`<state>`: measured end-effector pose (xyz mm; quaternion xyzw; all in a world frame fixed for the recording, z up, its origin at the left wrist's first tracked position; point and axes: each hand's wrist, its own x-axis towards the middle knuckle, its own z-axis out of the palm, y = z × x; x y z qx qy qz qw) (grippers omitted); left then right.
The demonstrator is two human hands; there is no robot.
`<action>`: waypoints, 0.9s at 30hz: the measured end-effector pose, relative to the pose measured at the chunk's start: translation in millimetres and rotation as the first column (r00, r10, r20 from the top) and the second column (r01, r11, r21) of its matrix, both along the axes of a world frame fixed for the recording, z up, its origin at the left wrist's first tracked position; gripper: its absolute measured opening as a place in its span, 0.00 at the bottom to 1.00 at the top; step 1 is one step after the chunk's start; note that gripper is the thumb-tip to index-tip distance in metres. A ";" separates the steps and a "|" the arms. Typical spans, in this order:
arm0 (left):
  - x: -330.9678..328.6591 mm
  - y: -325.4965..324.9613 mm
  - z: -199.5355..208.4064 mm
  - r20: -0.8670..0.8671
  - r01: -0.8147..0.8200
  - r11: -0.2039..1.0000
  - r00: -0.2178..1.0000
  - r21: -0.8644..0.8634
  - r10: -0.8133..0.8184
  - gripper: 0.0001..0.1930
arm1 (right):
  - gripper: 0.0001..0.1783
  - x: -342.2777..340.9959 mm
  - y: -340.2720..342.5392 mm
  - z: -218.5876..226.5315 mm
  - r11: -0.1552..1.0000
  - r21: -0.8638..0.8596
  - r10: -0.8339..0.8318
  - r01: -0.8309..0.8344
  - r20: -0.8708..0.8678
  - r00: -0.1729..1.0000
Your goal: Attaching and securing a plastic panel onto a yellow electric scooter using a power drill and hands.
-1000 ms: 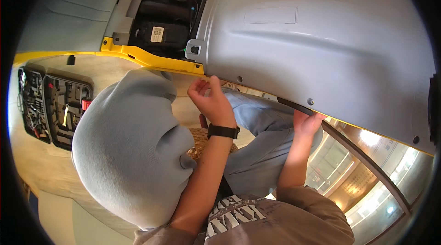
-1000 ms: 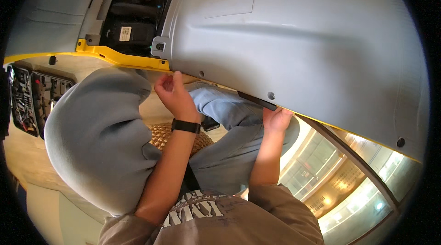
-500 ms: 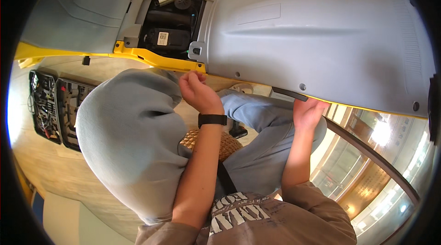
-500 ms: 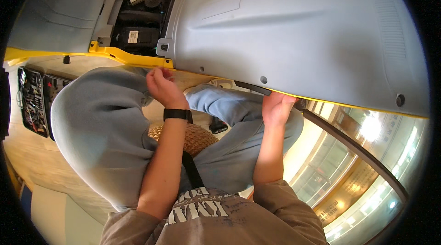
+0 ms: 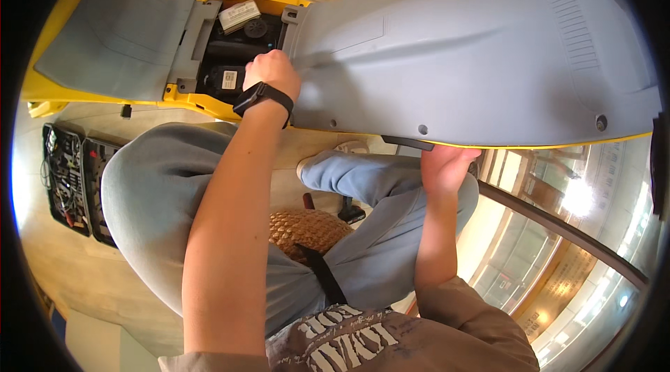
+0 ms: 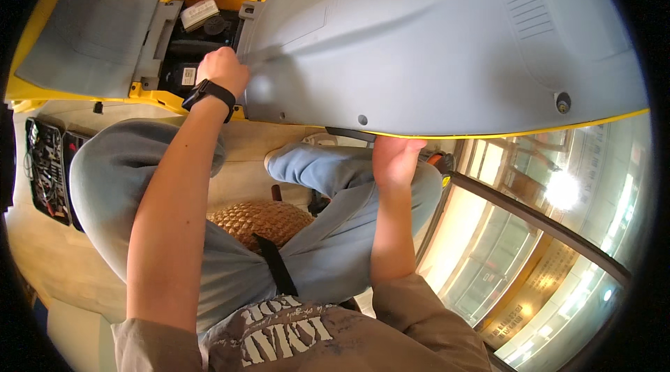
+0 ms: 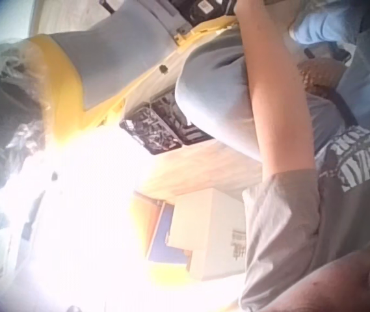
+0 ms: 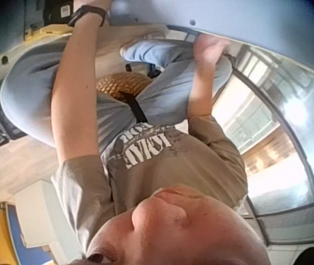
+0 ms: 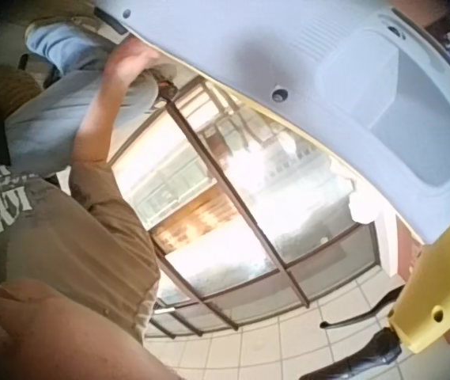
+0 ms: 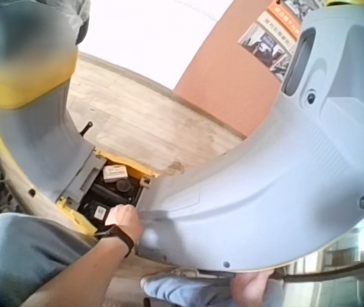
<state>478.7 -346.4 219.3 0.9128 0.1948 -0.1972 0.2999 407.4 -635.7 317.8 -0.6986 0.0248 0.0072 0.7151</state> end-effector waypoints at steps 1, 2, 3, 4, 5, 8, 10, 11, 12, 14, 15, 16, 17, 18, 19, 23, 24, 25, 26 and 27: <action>-0.1 -0.8 -2.2 -0.009 0.006 0.999 1.000 0.035 -0.005 0.14 | 0.57 0.0 -0.1 0.1 1.000 0.022 -0.021 0.021 -0.012 1.000; 0.6 -0.8 -4.5 -0.024 -0.036 0.999 0.999 -0.001 0.036 0.12 | 0.57 -0.2 -0.7 -0.1 1.000 0.000 -0.012 0.012 -0.016 1.000; -0.2 -2.0 -6.5 -0.054 -0.081 0.996 0.995 -0.032 0.079 0.11 | 0.56 -0.6 -1.4 -0.6 1.000 0.021 0.005 -0.005 -0.014 1.000; -1.4 -2.9 -8.1 -0.058 -0.079 0.997 0.995 -0.005 0.079 0.11 | 0.55 -1.6 -2.6 -0.8 0.999 0.039 0.021 -0.021 -0.012 1.000; -2.2 -2.5 -9.5 -0.045 -0.078 0.997 0.996 0.000 0.078 0.11 | 0.55 -2.3 -3.8 -1.3 1.000 0.020 0.021 -0.020 -0.014 1.000; -7.5 -2.3 -10.7 -0.009 -0.142 0.989 0.990 0.039 0.142 0.09 | 0.52 -2.9 -6.5 -3.2 1.000 0.020 0.004 -0.005 0.037 0.999; -9.7 -4.5 -10.3 -0.019 -0.158 0.987 0.987 0.035 0.158 0.09 | 0.51 -2.0 -7.5 -3.8 1.000 -0.007 0.012 -0.012 0.042 0.999; -9.3 -5.8 -10.0 -0.011 -0.152 0.987 0.988 0.058 0.152 0.09 | 0.51 -1.0 -7.6 -4.2 1.000 -0.001 0.019 -0.019 0.060 0.998; -8.8 -7.2 -9.8 -0.007 -0.133 0.989 0.991 0.068 0.134 0.09 | 0.51 0.0 -7.6 -4.6 1.000 -0.004 0.021 -0.021 0.054 0.998; -7.7 -7.2 -9.5 -0.045 -0.173 0.983 0.983 0.067 0.176 0.09 | 0.51 0.4 -7.9 -4.1 0.999 -0.023 -0.029 0.031 0.078 0.997; -6.6 -6.0 -9.2 -0.074 -0.205 0.977 0.975 0.058 0.209 0.10 | 0.51 0.2 -8.0 -3.7 1.000 -0.019 -0.013 0.014 0.066 0.998; -5.7 -5.5 -8.7 -0.098 -0.211 0.975 0.971 0.074 0.218 0.10 | 0.51 -0.5 -8.0 -3.3 0.999 -0.032 -0.006 0.008 0.059 0.998; -6.1 -4.0 -7.8 -0.113 -0.213 0.974 0.969 0.072 0.220 0.10 | 0.51 -1.2 -7.9 -2.7 0.999 -0.044 -0.003 0.005 0.053 0.999; -6.1 -2.3 -6.8 -0.128 -0.234 0.971 0.962 0.055 0.239 0.12 | 0.51 -1.5 -7.9 -2.4 0.999 -0.045 -0.003 0.006 0.052 0.999; -5.6 -1.9 -5.9 -0.133 -0.254 0.967 0.957 0.039 0.256 0.14 | 0.52 -1.8 -7.9 -2.4 0.999 -0.053 -0.006 0.008 0.041 0.999; -6.3 -8.6 -2.3 -0.108 -0.214 0.973 0.969 0.086 0.222 0.10 | 0.54 -2.3 -9.3 -2.3 0.995 -0.094 -0.023 0.026 0.027 0.999; -6.5 -9.7 -1.7 -0.100 -0.216 0.971 0.969 0.104 0.226 0.09 | 0.54 -2.1 -9.6 -1.9 0.995 -0.092 -0.021 0.024 0.029 0.999; -6.1 -10.6 -1.2 -0.087 -0.218 0.968 0.970 0.121 0.229 0.09 | 0.55 -1.7 -9.9 -1.2 0.996 -0.088 -0.007 0.008 0.009 1.000; -5.6 -10.4 -1.0 -0.078 -0.219 0.968 0.970 0.121 0.229 0.09 | 0.55 -1.2 -10.0 -0.3 0.997 -0.080 -0.008 0.007 -0.002 1.000; -6.1 -10.5 -0.8 -0.071 -0.207 0.970 0.974 0.124 0.217 0.09 | 0.55 -1.0 -10.1 0.7 0.996 -0.085 0.004 -0.004 0.003 1.000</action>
